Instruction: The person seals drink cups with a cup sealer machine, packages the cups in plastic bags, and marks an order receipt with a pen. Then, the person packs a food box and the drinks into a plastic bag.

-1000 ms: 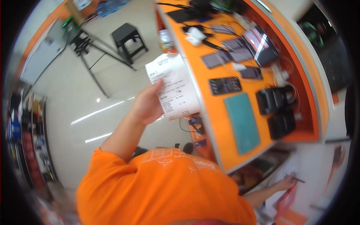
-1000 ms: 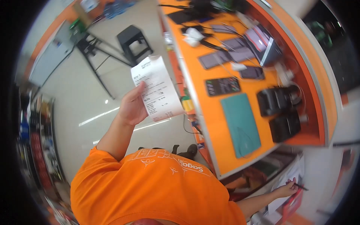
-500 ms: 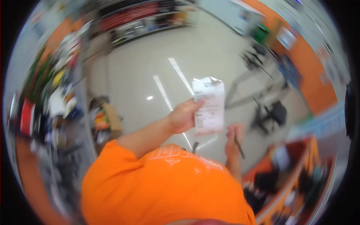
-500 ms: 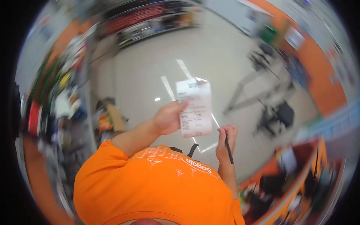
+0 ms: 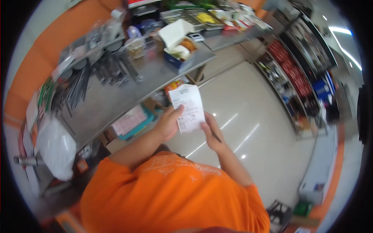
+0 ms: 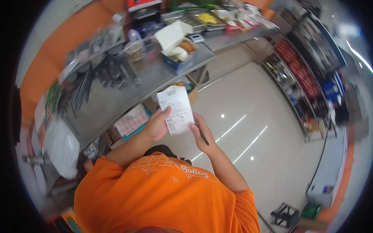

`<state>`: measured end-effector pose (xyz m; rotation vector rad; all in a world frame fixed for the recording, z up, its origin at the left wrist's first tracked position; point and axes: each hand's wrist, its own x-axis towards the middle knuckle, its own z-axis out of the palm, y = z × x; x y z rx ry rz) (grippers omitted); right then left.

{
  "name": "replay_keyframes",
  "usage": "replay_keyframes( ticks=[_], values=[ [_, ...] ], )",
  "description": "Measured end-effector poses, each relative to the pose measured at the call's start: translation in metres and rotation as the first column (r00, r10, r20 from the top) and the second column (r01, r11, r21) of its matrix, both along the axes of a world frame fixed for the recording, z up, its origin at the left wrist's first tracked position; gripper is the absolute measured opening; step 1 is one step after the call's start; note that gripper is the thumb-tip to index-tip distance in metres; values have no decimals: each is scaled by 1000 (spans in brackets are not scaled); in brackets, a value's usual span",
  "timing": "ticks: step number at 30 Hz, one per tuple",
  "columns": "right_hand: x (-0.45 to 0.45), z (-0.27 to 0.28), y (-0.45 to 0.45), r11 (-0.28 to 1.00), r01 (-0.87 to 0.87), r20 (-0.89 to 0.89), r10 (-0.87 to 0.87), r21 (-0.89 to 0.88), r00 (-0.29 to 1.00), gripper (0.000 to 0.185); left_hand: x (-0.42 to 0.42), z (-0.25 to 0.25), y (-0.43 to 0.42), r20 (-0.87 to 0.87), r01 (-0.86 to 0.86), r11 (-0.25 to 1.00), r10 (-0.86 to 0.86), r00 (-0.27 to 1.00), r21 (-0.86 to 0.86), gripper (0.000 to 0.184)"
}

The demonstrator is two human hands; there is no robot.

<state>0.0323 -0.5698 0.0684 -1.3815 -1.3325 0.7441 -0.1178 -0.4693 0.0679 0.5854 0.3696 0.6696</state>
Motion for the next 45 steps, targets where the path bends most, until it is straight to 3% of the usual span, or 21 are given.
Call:
replay_keyframes(
  ticks=[4,9,11,12,14,15,16,17,18,20,22,24,25,26,28,32,34,36,38,40,45],
  values=[
    [-12,-42,119,940,-333,-197,313,-74,929,37,-17,-57,83,-249,-404,864,480,841,300,38],
    [-17,-85,246,993,-93,503,116,-71,856,37,-31,-73,179,-304,-460,596,770,561,658,52],
    [-21,-88,269,986,-66,599,146,-153,788,37,-42,-86,193,-323,35,334,870,373,942,65],
    [-22,-90,279,982,-34,678,155,-188,718,37,-46,-97,197,-337,25,356,857,389,934,65],
    [-21,-90,290,962,-13,775,227,-272,590,37,-54,-117,208,-298,403,152,896,329,902,67],
    [-24,-86,291,970,1,832,210,-245,513,33,-57,-127,211,-466,529,307,863,197,791,60],
    [-27,-81,290,975,5,879,196,-220,434,30,-56,-123,213,-470,525,306,857,211,794,60],
    [-28,-74,286,1000,-15,858,8,-1,513,23,-59,-111,214,-503,594,321,848,166,738,62],
    [-28,-73,287,1000,-11,861,18,-15,508,23,-61,-104,216,-533,656,339,838,116,674,64],
    [-25,-74,291,956,-2,437,-133,294,889,21,-65,-105,219,-528,654,338,842,111,677,68],
    [-30,-82,296,981,-41,357,-31,192,934,17,-68,-105,223,-522,656,341,847,96,673,72],
    [-54,-91,305,959,-119,-385,10,-259,923,13,-67,-103,223,-538,635,375,839,78,676,80],
    [-58,-103,313,961,-113,-443,-12,-254,896,12,-66,-101,224,-550,635,390,833,66,667,80],
    [-58,-113,321,956,-124,-449,-9,-266,894,12,-64,-100,226,-565,632,417,824,40,653,82],
    [-57,-125,331,990,-139,-492,134,25,860,10,-62,-101,226,-591,623,460,807,5,633,85],
    [-49,-106,335,943,-200,-465,57,-264,883,7,-62,-101,228,-573,610,450,819,8,652,88],
    [-51,-113,341,972,-184,-496,89,-146,864,10,-62,-100,228,-574,602,454,819,8,656,88],
    [-42,-134,346,964,-255,-226,266,77,937,13,-62,-100,228,-568,600,443,823,23,667,89],
    [-46,-127,341,968,-246,-362,208,-59,909,17,-61,-101,228,-569,591,454,822,11,667,89],
    [-46,-129,338,971,-111,-192,70,-213,979,19,-60,-103,228,-570,582,463,822,0,668,89],
    [-50,-137,342,992,-67,-5,67,-104,998,22,-59,-105,228,-535,584,439,845,-9,683,88]
  ],
)
